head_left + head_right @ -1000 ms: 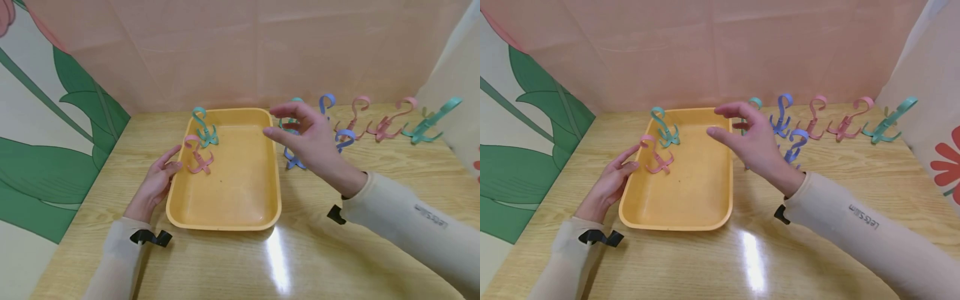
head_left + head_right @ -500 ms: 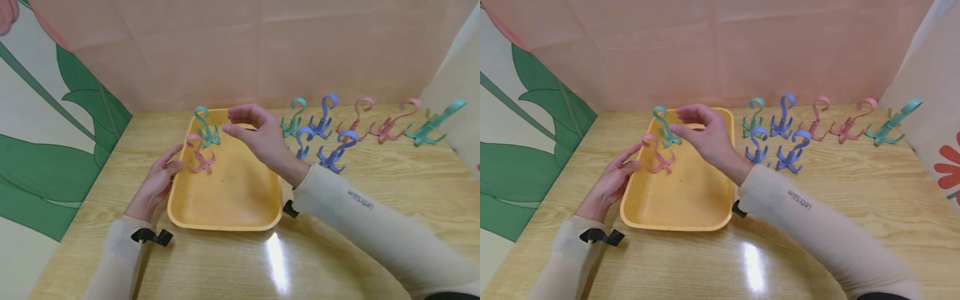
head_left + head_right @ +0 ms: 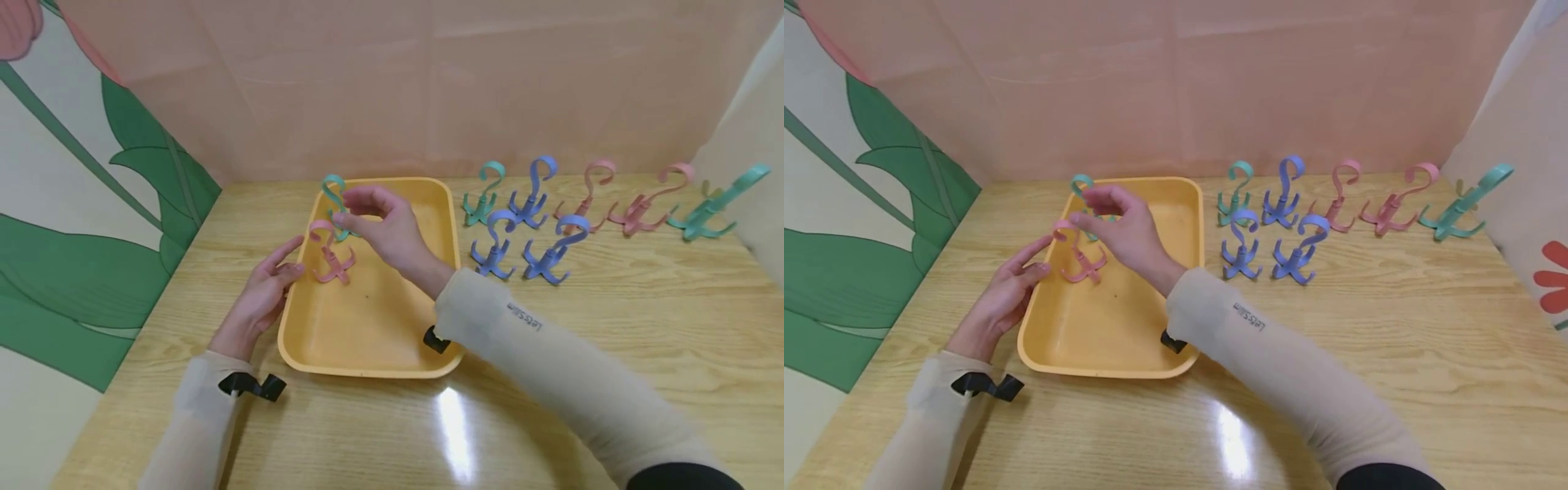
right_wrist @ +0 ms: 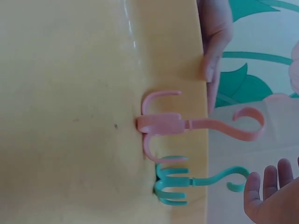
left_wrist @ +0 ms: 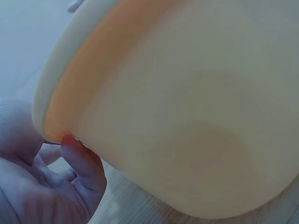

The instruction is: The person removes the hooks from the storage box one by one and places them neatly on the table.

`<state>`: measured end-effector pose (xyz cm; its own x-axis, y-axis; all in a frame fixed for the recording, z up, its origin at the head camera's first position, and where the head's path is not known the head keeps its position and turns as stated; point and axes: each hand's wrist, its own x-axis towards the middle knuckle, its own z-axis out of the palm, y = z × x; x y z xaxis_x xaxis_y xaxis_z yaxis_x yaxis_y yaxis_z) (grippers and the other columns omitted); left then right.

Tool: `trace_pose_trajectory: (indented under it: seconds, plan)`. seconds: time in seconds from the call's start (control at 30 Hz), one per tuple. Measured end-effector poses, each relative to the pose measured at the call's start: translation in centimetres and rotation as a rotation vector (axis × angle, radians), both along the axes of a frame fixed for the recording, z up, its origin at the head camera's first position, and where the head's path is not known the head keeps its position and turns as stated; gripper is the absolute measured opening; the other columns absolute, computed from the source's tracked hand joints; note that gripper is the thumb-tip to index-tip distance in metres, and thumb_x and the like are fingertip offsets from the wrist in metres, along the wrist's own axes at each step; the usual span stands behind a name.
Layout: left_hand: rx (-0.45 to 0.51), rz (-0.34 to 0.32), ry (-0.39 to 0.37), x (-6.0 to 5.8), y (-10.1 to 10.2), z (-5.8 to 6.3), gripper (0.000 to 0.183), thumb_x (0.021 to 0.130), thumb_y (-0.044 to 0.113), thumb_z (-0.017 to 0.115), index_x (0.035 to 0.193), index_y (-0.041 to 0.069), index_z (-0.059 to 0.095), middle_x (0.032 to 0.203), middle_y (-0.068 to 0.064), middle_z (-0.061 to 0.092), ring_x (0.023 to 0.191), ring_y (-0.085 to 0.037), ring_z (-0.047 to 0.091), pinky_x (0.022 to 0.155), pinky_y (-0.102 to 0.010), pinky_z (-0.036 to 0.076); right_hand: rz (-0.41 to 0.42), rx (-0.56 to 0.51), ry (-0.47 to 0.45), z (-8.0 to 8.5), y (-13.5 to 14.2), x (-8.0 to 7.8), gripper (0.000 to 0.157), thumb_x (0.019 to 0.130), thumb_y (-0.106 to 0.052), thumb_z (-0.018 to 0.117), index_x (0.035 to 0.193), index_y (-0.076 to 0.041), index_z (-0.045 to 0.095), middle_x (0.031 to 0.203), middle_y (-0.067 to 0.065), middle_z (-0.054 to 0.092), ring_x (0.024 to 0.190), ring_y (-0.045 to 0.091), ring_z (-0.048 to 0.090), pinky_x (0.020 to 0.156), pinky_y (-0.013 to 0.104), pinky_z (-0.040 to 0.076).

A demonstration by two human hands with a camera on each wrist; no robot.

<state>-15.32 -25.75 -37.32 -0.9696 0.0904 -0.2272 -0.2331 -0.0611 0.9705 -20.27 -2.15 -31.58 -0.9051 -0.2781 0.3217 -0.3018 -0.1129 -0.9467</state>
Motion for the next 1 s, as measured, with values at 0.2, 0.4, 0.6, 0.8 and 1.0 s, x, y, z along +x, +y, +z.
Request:
trace_pose_trajectory:
  seconds: [0.2,0.4,0.6,0.8,1.0]
  plan:
    - [0.002,0.007,-0.003,-0.1,0.2,-0.2,0.058,0.105,0.009,0.050,0.159,0.022,0.033,0.112,-0.013,0.061,0.090,-0.020,0.068,0.072,-0.030,0.059,0.030,0.032,-0.028,-1.2,-0.8,-0.3,0.036,0.089,-0.013,0.079,0.122,-0.005,0.067,0.119,0.004,0.068,0.112,0.026,0.060,0.096,0.035,0.050]
    - [0.003,0.019,-0.003,-0.1,0.2,-0.1,0.058,0.105,0.008,0.050,0.159,0.021,0.033,0.109,-0.012,0.062,0.088,-0.018,0.068,0.069,-0.028,0.058,0.051,0.066,-0.050,-2.0,-1.7,-0.7,0.042,0.090,-0.019,0.079,0.129,-0.009,0.064,0.129,0.001,0.063,0.118,0.026,0.057,0.097,0.038,0.050]
    - [0.007,0.016,-0.013,-0.3,0.6,-0.1,0.057,0.105,0.010,0.051,0.159,0.022,0.033,0.110,-0.012,0.062,0.091,-0.020,0.069,0.072,-0.030,0.059,0.089,0.057,-0.098,-2.9,-1.9,-0.8,0.047,0.090,-0.018,0.079,0.134,-0.010,0.063,0.132,0.003,0.061,0.118,0.028,0.058,0.096,0.037,0.051]
    - [0.043,0.024,-0.009,-0.2,0.6,-0.1,0.058,0.105,0.010,0.052,0.159,0.020,0.033,0.110,-0.011,0.062,0.090,-0.019,0.068,0.073,-0.030,0.059,0.135,0.059,-0.127,-3.2,-1.8,-0.7,0.048,0.091,-0.016,0.077,0.135,-0.005,0.061,0.135,0.009,0.060,0.118,0.025,0.060,0.096,0.034,0.053]
    - [0.059,0.035,-0.014,0.1,0.4,-0.2,0.057,0.105,0.012,0.052,0.159,0.021,0.033,0.113,-0.011,0.062,0.096,-0.020,0.068,0.079,-0.032,0.059,0.154,0.107,-0.103,-3.5,-2.2,-0.8,0.039,0.093,-0.012,0.074,0.129,-0.001,0.065,0.122,0.011,0.068,0.107,0.023,0.068,0.082,0.042,0.059]
